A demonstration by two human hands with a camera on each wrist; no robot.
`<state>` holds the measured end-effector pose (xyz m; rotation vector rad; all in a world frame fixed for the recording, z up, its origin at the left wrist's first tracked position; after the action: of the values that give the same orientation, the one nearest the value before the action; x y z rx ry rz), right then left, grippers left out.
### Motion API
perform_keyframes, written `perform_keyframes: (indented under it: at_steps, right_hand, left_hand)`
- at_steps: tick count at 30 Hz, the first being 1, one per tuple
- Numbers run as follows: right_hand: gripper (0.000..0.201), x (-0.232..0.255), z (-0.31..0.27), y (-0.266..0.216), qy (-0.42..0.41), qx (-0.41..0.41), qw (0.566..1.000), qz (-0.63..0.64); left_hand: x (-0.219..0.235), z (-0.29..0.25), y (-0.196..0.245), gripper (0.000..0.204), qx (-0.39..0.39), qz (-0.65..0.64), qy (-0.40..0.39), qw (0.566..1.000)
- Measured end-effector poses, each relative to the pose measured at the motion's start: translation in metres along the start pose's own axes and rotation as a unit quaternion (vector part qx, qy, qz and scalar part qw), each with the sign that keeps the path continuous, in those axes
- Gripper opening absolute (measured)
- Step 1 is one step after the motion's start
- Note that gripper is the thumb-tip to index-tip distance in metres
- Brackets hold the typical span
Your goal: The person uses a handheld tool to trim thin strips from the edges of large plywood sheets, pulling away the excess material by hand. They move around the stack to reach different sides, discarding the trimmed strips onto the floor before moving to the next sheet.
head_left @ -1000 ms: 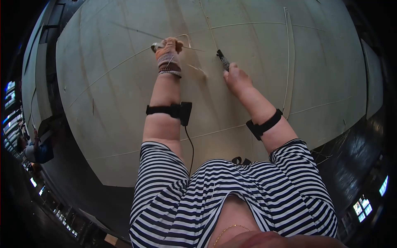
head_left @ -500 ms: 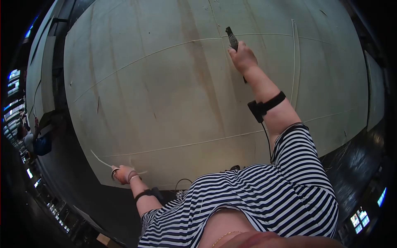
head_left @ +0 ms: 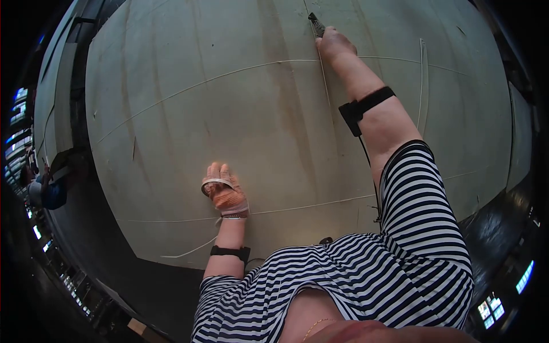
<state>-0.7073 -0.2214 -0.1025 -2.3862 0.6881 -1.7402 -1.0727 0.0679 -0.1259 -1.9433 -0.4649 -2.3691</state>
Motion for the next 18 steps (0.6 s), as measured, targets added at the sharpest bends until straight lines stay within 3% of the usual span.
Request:
perform_keyframes:
  at_steps: [2,6,7,10,13,15,17,18]
  right_hand:
    - [0.043,0.000,0.000,-0.003,-0.002,-0.003,1.000,-0.006]
    - [0.042,-0.002,0.001,-0.004,0.000,0.006,1.000,-0.021]
    - [0.042,-0.002,0.001,-0.005,-0.004,0.004,1.000,-0.020]
    - [0.041,-0.004,-0.008,0.002,-0.038,0.001,0.999,-0.019]
    - [0.040,-0.005,-0.018,0.006,-0.041,0.003,0.999,-0.018]
    - [0.040,-0.007,-0.032,0.009,-0.049,0.003,0.999,-0.007]
    - [0.040,-0.007,-0.048,0.012,-0.051,-0.001,0.999,-0.008]
    - [0.041,-0.006,-0.056,0.013,-0.050,-0.006,0.999,-0.010]
  left_hand:
    - [0.015,0.010,0.013,0.035,-0.031,0.109,-0.020,0.993]
    - [0.004,0.007,0.010,0.030,-0.026,0.031,0.034,0.999]
    - [0.002,0.010,0.010,0.028,0.032,-0.026,0.005,0.999]
    - [-0.007,0.005,0.001,0.024,0.086,-0.110,-0.021,0.990]
    - [-0.018,0.005,-0.002,0.025,0.169,-0.274,-0.018,0.947]
    - [-0.013,0.005,0.000,0.032,0.084,-0.107,-0.014,0.991]
    - [-0.012,0.005,0.000,0.031,0.067,-0.083,-0.015,0.994]
    - [-0.016,0.004,-0.002,0.028,0.108,-0.155,-0.013,0.982]
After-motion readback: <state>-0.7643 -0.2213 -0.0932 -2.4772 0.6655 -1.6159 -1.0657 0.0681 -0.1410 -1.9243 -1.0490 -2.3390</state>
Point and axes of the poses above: each hand's wrist, its own z-axis towards the middle knuckle, its own x-axis out of the back of the hand, y = z × x, the point moved 2 cm from there along z, towards the middle knuckle, and after that the axes turned 7 degrees about z, right-handed, at the moved point
